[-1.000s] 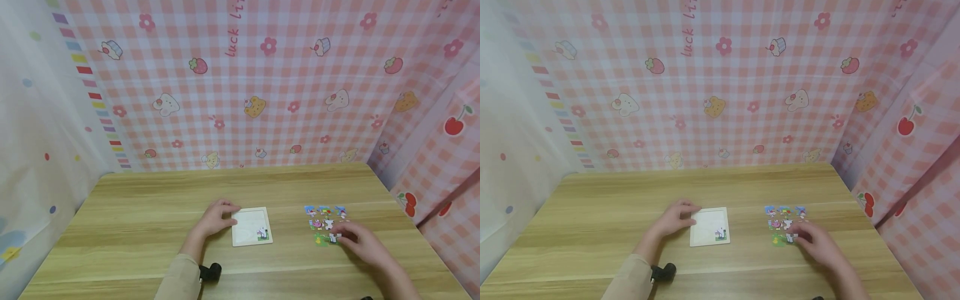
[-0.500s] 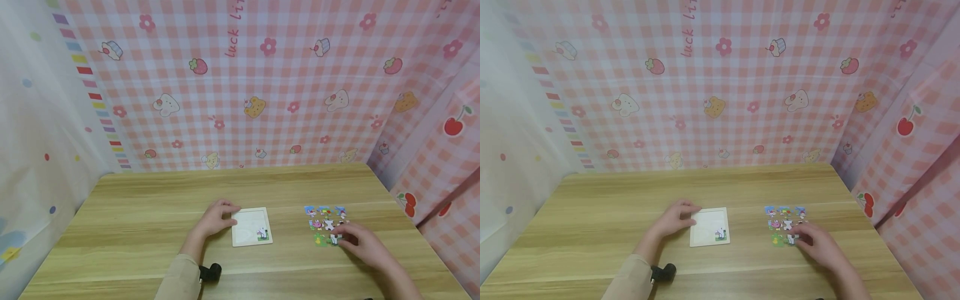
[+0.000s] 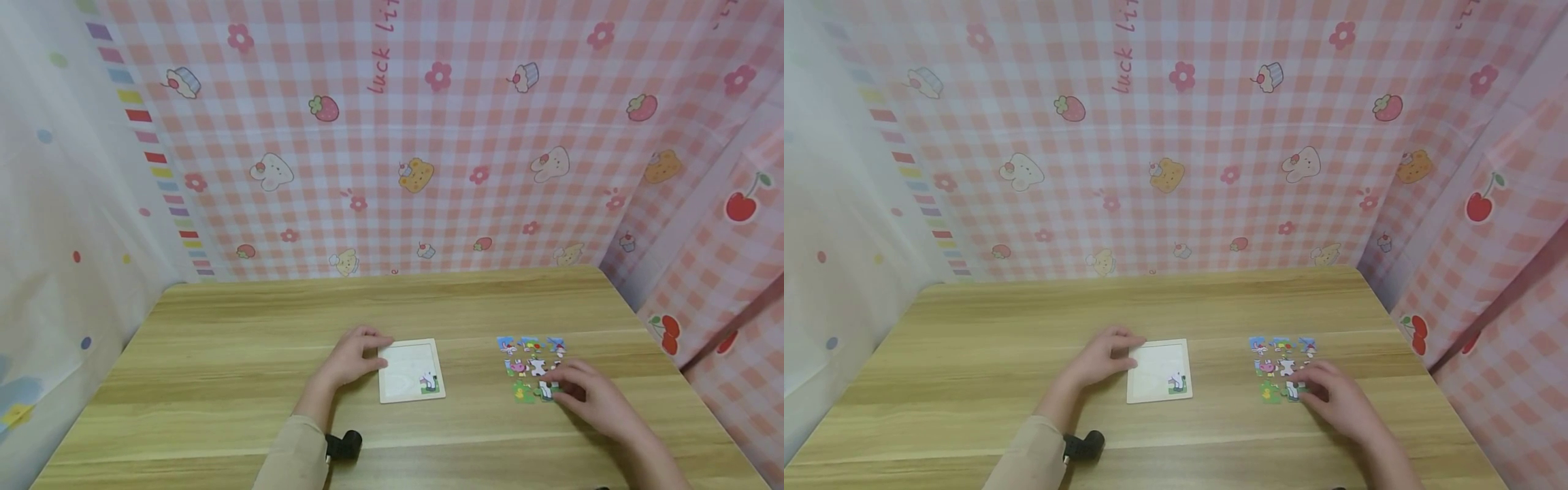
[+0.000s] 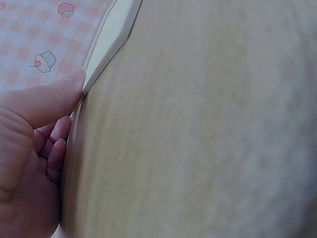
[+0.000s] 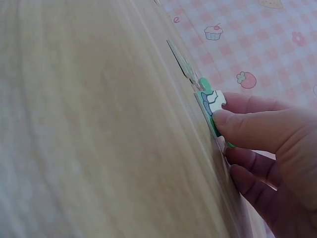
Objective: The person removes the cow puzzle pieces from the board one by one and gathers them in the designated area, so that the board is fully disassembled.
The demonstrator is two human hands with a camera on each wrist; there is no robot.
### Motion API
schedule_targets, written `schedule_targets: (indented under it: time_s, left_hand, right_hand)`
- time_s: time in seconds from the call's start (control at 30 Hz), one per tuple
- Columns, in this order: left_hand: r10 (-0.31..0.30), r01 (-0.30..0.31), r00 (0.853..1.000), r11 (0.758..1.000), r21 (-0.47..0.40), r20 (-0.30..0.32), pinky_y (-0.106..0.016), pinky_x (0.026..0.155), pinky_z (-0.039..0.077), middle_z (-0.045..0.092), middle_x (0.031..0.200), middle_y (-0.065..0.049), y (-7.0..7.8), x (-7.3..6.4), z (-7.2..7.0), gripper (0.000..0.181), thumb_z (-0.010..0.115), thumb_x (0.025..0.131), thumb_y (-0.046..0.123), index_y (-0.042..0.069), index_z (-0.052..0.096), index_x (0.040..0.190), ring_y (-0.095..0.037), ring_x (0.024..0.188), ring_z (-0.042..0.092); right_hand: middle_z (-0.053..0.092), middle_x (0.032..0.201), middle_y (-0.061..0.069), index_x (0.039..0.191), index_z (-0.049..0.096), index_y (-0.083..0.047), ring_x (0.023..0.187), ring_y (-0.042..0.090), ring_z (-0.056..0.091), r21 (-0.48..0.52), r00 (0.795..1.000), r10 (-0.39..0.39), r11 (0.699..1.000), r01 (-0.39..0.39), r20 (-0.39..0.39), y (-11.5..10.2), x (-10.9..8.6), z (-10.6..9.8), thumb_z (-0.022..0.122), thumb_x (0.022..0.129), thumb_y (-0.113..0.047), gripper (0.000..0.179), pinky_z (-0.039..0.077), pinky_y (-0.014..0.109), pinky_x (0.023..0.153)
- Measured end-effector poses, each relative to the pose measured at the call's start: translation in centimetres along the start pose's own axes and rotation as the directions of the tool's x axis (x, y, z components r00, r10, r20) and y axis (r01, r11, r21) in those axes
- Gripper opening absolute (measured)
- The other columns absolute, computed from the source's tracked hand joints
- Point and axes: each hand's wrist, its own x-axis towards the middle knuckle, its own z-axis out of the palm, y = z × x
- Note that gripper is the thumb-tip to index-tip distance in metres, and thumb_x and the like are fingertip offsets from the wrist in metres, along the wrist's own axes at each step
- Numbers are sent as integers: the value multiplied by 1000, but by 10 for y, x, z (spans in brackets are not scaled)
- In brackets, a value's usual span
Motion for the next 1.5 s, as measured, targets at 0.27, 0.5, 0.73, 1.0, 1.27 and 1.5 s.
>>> schedule_targets:
  time_s: [0.27, 0.5, 0.73, 1.0, 1.27, 1.5]
  left_hand:
    - [3, -3, 1000, 1000, 4, 4, -55, 107, 43, 61, 127, -15, 2, 0, 0, 40, 78, 92, 9, 4, 72, 131, -35, 120, 54]
    - [13, -13, 1000, 1000, 0, 0, -55, 107, 43, 61, 126, -16, 3, -1, -1, 40, 78, 91, 8, 3, 71, 131, -36, 119, 54]
    - [19, -19, 1000, 1000, 1, -3, -55, 107, 43, 61, 127, -16, 1, -2, -1, 40, 78, 92, 8, 3, 71, 131, -36, 119, 54]
    - [8, -8, 1000, 1000, -7, 3, -56, 107, 43, 61, 128, -16, 1, -1, -1, 40, 77, 92, 9, 3, 71, 132, -36, 120, 54]
    - [13, -13, 1000, 1000, 1, -3, -56, 106, 43, 61, 128, -16, 0, -2, 0, 40, 78, 92, 9, 4, 71, 131, -36, 120, 54]
    - [17, -17, 1000, 1000, 5, -6, -56, 106, 43, 61, 128, -17, 0, -1, 0, 40, 78, 92, 9, 4, 72, 131, -37, 120, 54]
  right_hand:
    - [62, 100, -2, 104, 77, -9, 79, 2, 54, -11, 1000, -14, 1000, 14, 1, 1, -2, -1, 83, 73, 14, 40, 48, 14, 65]
    - [64, 102, -1, 104, 78, -10, 81, 2, 56, 6, 1000, -1, 1000, 1, 1, 1, -2, -1, 83, 73, 14, 39, 48, 13, 66]
    - [66, 102, -2, 103, 79, -14, 85, 2, 58, -27, 1000, 14, 1000, -14, 19, 1, -1, -2, 85, 74, 11, 38, 49, 13, 71]
    - [67, 102, -2, 102, 80, -13, 88, 1, 59, -30, 999, 37, 999, -36, 13, 0, -1, -3, 85, 74, 10, 36, 49, 14, 72]
    - [68, 101, 1, 101, 79, -10, 93, -1, 59, 7, 993, 108, 994, -107, -57, -8, 3, -4, 84, 76, 9, 32, 45, 5, 81]
    - [68, 92, 1, 102, 77, -5, 79, -1, 55, 12, 997, 45, 999, -44, -59, -16, 11, 1, 82, 75, 12, 33, 49, 17, 64]
